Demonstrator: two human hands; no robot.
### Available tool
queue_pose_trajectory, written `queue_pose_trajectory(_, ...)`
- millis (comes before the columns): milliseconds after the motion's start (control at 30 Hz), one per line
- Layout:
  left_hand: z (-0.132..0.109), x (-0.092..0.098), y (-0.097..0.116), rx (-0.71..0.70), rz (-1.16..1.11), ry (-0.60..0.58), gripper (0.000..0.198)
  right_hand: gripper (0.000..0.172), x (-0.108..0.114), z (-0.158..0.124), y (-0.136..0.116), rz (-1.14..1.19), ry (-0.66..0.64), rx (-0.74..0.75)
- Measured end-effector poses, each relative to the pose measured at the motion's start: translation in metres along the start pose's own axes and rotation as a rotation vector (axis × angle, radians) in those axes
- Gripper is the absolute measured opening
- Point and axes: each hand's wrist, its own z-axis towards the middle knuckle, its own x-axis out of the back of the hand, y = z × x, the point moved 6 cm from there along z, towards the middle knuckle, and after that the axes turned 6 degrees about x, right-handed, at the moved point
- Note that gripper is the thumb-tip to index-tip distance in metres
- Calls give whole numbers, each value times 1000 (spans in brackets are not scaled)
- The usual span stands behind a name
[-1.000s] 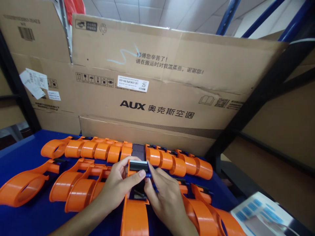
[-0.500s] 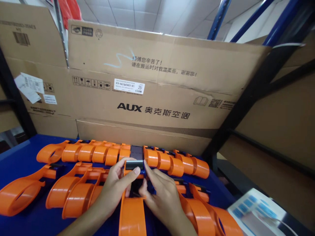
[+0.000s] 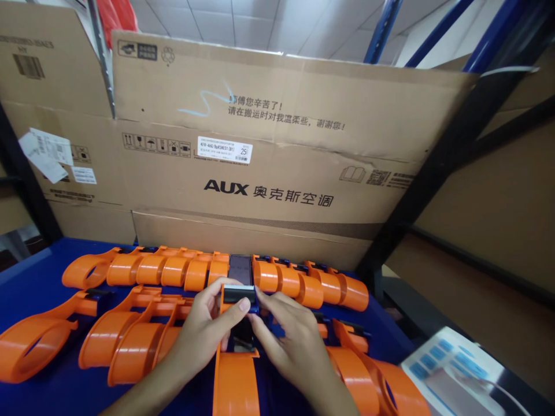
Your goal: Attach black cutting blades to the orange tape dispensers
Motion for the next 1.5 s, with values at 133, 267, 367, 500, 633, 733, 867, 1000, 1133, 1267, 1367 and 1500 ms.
queue_pose_trajectory(133, -3, -2, 0, -3, 58, 9, 23, 25, 3, 2, -4, 25, -17, -29)
queue_pose_trajectory(267, -6, 1, 6, -24, 57, 38, 19, 20, 8, 6, -4, 132, -45, -123)
queue_pose_trajectory(367, -8, 2, 10, -26, 51, 53, 19, 25, 17, 7, 4, 202, 52, -249)
queue_pose_trajectory(500, -10, 1, 9, -22, 65, 62, 21, 28, 15, 4, 21, 202, 112, -420)
queue_pose_trajectory(633, -10, 0, 4, 8, 29, 40, 23, 22, -3, -1, 32, 3, -130, -446)
queue_pose_trajectory(733, -9, 1, 3, 8, 3, 43, 22, 12, -14, -7, 32, -65, -287, -397)
queue_pose_trajectory(867, -11, 0, 3, 13, 0, 43, 24, 17, -20, -15, 25, -62, -366, -374)
queue_pose_trajectory(1000, -15, -4, 4, 19, 8, 49, 26, 18, -22, -18, 18, -96, -399, -341)
queue_pose_trajectory(1133, -15, -6, 4, 20, 19, 44, 28, 23, -19, -12, 20, -67, -329, -325)
queue_pose_trajectory(1267, -9, -3, -2, 43, 17, 43, 27, 17, -6, -2, 24, 121, -72, -396)
queue_pose_trajectory(1367, -4, 0, -7, 56, 13, 55, 30, 18, 10, 3, 19, 246, 144, -394)
queue_pose_trajectory(1500, 1, 1, -11, 43, -16, 49, 34, 27, 11, 9, 2, 304, 111, -235)
